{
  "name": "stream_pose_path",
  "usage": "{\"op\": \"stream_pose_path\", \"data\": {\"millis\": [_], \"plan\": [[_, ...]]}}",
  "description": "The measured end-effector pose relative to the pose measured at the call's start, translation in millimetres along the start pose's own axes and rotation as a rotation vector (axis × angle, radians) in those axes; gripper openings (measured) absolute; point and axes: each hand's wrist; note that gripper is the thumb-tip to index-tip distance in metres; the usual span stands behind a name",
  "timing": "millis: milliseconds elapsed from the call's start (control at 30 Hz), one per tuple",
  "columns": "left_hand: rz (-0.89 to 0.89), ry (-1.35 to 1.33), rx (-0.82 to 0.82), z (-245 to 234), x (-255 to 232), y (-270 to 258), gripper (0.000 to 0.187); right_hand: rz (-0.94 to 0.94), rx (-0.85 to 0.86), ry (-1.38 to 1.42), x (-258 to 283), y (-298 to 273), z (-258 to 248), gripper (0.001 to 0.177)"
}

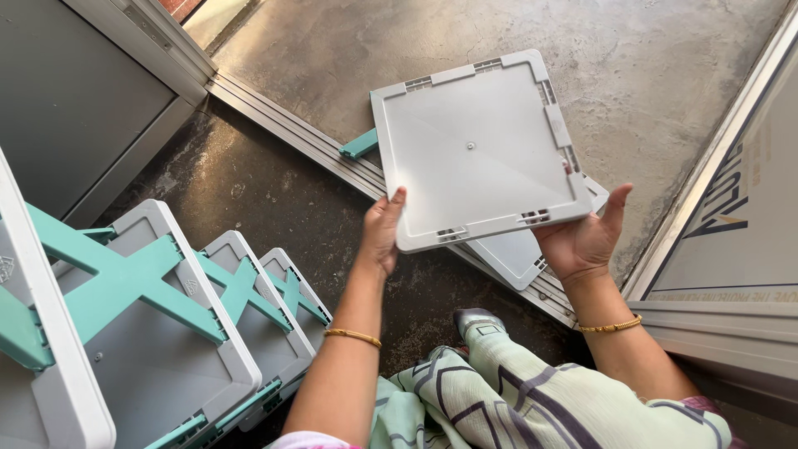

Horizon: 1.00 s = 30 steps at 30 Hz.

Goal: The person assembles multiple foldable stools by attaching teal X-shaped leg supports to white square seats. They handle each stool individually, inserting the legs into the seat slots and stacking the completed units.

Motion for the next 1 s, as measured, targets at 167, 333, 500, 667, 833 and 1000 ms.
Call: {"op": "stream_pose_path", "data": {"millis": [167, 333, 500, 667, 833, 1000], "plan": [[-0.039, -0.069, -0.036, 36, 77, -25, 0.070, 0.063, -0.228, -0.183, -28, -1, -19, 0.067], [-0.196, -0.049, -0.085, 72, 127, -47, 0.073, 0.048, -0.331, -0.295, -41, -3, -52, 0.053], [-0.270, 0.009, -0.108, 76, 147, -45, 0.073, 0.085, -0.523, -0.359, -46, 2, -71, 0.055], [-0.321, 0.193, -0.149, 69, 156, -40, 0.070, 0.066, -0.542, -0.432, -54, 6, -83, 0.057], [-0.325, 0.419, -0.155, 69, 160, -43, 0.064, 0.032, -0.595, -0.490, -60, 8, -94, 0.055], [-0.348, 0.775, -0.143, 69, 166, -37, 0.067, -0.020, -0.722, -0.596, -65, 11, -111, 0.052]]}}
Point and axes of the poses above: each hand's wrist, its own y-axis towards the middle knuckle, its own z-axis out of the palm, x = y × z, and after that the axes turned 12 degrees about -y, right-handed
